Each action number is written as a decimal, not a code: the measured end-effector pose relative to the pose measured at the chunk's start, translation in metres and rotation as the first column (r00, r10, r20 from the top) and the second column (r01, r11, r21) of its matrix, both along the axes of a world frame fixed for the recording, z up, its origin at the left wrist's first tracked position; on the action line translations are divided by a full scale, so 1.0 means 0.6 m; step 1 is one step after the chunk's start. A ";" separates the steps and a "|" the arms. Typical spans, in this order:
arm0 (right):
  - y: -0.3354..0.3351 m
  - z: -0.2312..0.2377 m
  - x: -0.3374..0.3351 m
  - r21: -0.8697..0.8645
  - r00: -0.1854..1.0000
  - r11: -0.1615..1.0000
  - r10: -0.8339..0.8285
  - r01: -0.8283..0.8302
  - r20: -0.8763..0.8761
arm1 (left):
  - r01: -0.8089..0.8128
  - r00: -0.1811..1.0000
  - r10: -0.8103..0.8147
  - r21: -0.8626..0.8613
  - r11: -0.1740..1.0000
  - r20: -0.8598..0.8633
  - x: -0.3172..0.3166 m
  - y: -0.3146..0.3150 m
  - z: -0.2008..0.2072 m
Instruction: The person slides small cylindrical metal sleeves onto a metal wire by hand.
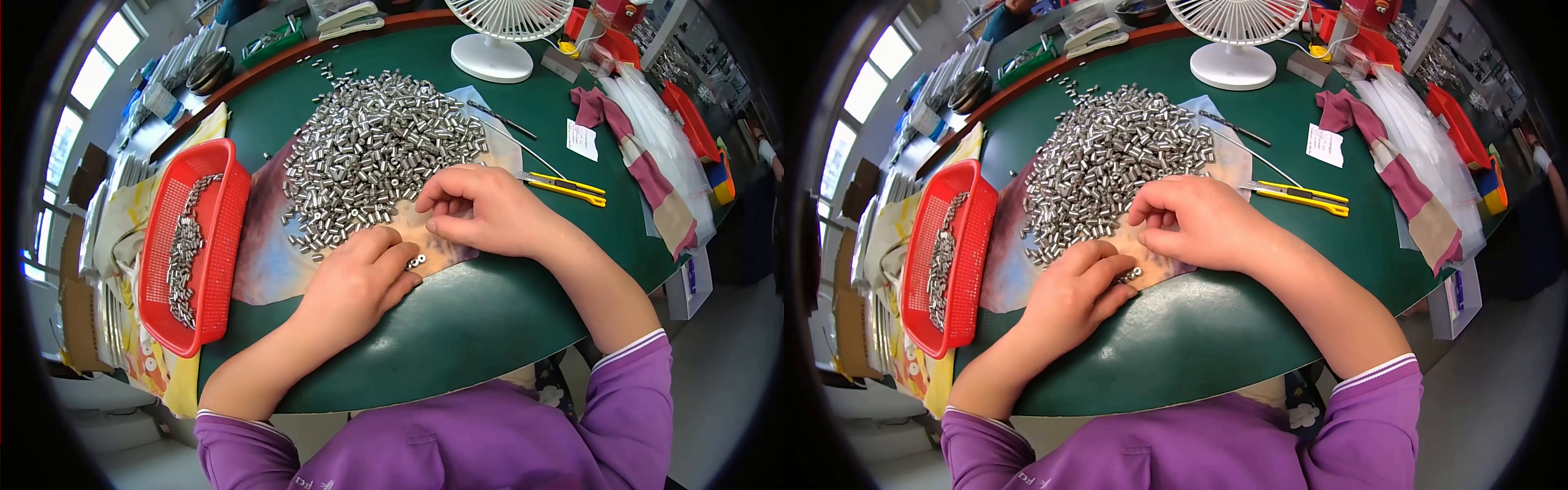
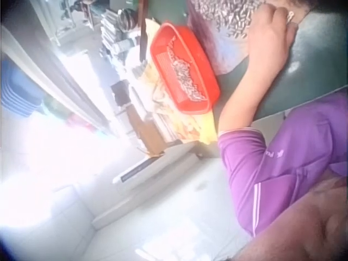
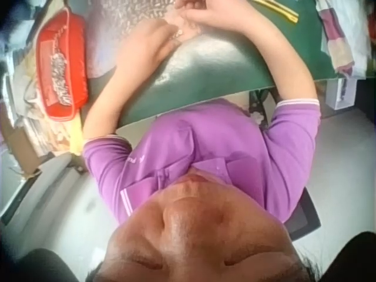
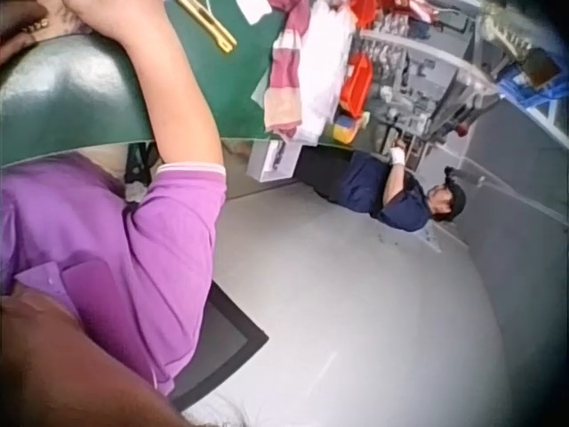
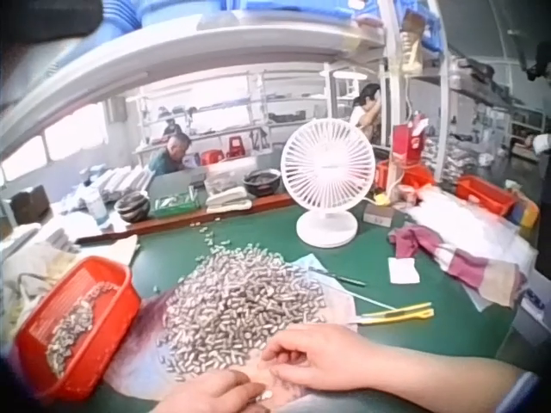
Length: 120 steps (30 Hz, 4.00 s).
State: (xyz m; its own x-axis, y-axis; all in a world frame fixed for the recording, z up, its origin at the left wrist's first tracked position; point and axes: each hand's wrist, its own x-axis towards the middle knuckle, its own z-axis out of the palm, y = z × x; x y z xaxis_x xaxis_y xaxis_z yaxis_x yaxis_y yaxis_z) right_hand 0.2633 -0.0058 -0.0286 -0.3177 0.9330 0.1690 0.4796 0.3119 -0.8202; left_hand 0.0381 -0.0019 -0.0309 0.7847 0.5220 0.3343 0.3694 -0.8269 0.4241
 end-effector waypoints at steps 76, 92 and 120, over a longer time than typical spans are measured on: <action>-0.020 0.043 0.009 0.821 0.975 0.571 -0.177 -0.006 0.131 | 0.522 0.598 0.602 -0.827 0.209 0.530 -0.035 0.065 -0.023; -0.029 0.033 -0.016 0.522 0.987 0.840 -0.092 0.147 -0.131 | 0.303 0.607 0.587 -0.839 0.453 0.536 -0.031 0.052 -0.021; -0.020 0.041 -0.007 0.716 0.954 0.656 -0.294 0.240 -0.051 | 0.639 0.533 0.596 -0.747 0.183 0.601 -0.036 0.066 -0.018</action>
State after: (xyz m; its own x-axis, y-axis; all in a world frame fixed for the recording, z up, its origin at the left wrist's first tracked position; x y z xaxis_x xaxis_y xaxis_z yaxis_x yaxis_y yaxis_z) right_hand 0.2590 -0.0179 -0.0041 -0.1092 0.5878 0.8016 0.6779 0.6338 -0.3724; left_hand 0.0163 0.0374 -0.0420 0.5657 0.8245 -0.0129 -0.5668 0.4002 0.7201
